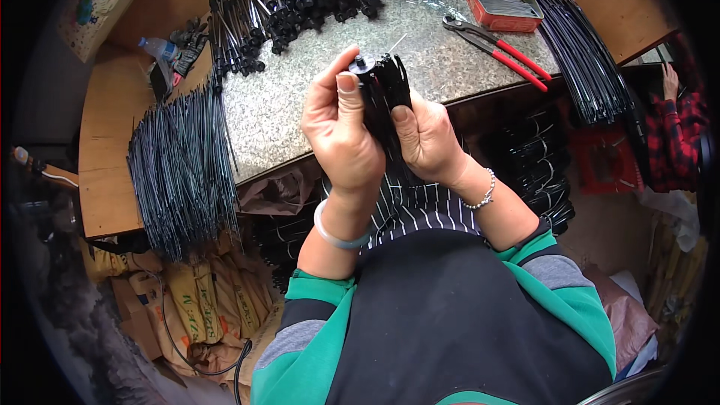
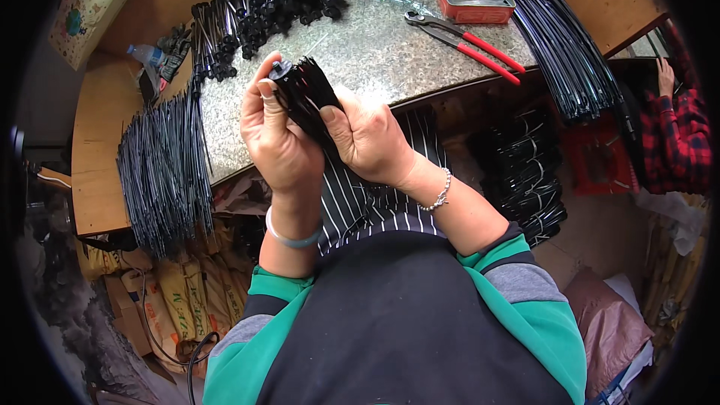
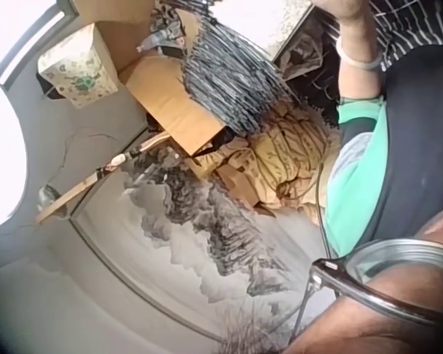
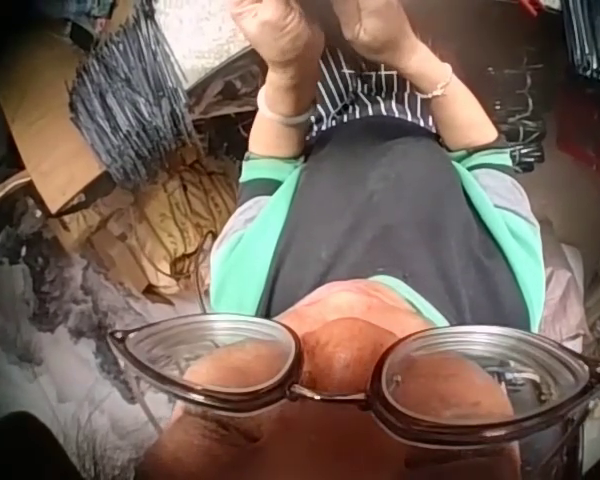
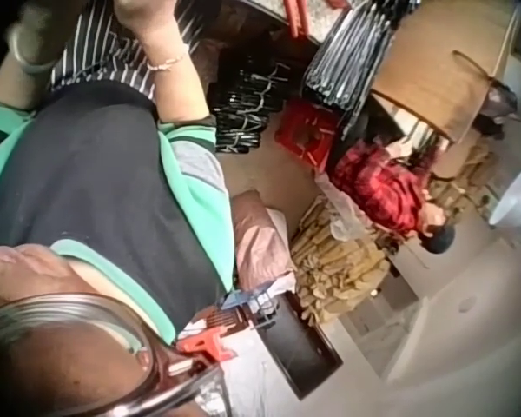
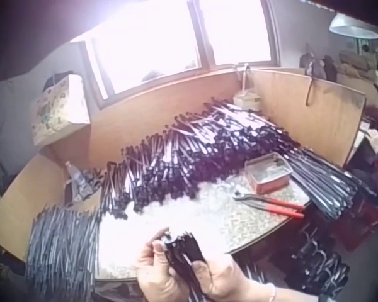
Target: Assembling and securing bundles of wire rods into cylindrical connector housings using pliers.
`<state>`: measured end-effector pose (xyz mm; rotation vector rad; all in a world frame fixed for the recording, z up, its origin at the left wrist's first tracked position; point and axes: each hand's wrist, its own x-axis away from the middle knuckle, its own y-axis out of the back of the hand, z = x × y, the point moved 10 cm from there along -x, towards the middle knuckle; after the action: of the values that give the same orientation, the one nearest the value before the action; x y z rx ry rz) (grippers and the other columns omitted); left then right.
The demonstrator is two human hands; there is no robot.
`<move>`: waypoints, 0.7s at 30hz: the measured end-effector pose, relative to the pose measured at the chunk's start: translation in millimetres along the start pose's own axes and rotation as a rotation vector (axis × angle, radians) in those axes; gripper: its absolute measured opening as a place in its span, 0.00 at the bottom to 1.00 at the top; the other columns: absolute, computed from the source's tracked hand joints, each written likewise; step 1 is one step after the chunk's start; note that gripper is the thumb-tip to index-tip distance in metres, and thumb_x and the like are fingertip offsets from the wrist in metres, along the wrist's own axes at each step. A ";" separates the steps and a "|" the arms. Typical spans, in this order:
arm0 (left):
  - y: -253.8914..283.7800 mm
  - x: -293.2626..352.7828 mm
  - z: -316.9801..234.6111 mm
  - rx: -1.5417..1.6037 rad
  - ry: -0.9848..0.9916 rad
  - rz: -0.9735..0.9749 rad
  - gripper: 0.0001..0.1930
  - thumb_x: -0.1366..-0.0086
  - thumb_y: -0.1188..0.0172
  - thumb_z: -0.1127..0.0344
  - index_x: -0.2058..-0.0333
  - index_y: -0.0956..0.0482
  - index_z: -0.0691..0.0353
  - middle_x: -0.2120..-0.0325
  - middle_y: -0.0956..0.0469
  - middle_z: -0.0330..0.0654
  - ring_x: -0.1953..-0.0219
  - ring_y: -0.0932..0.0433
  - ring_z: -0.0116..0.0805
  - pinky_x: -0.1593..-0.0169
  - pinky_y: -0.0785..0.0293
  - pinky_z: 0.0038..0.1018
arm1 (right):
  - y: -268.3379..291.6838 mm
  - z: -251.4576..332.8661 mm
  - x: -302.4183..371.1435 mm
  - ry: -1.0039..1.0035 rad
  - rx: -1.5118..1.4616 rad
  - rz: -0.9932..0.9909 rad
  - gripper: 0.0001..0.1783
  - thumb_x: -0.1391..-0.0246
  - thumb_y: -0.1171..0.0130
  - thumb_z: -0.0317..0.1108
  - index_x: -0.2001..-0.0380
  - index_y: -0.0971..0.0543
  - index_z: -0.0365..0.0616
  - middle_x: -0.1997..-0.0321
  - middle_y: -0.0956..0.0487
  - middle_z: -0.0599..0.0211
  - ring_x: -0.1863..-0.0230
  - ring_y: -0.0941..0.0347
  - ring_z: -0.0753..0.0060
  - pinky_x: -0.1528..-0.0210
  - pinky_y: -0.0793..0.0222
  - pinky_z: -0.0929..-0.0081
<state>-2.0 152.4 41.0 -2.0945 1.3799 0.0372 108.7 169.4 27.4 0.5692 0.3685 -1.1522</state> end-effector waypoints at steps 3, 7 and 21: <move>-11.5 -4.0 11.9 0.171 0.188 0.089 0.18 0.34 0.49 0.60 0.54 0.30 0.70 0.69 0.24 0.38 0.69 0.27 0.19 0.63 0.31 0.14 | 3.6 -2.4 -1.0 -0.013 -0.098 -0.057 0.11 0.42 0.54 0.34 0.64 0.27 0.39 0.77 0.27 0.52 0.76 0.29 0.46 0.76 0.34 0.62; -26.8 -6.4 -5.2 -0.015 0.052 0.264 0.18 0.34 0.49 0.59 0.53 0.31 0.68 0.73 0.28 0.32 0.73 0.33 0.15 0.68 0.36 0.12 | 10.3 3.0 2.1 0.010 0.134 -0.099 0.09 0.44 0.49 0.34 0.65 0.26 0.39 0.77 0.26 0.54 0.77 0.28 0.50 0.76 0.33 0.65; -8.5 4.4 -4.5 0.052 -0.017 0.062 0.18 0.37 0.46 0.64 0.51 0.33 0.66 0.70 0.25 0.39 0.70 0.25 0.24 0.64 0.28 0.18 | 36.5 56.3 8.1 0.240 0.192 -0.299 0.09 0.52 0.40 0.23 0.66 0.22 0.33 0.71 0.21 0.56 0.72 0.23 0.70 0.69 0.28 0.79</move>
<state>5.7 148.7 47.1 -2.0046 1.4200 0.0444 144.8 140.3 76.6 0.8449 0.5667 -1.4200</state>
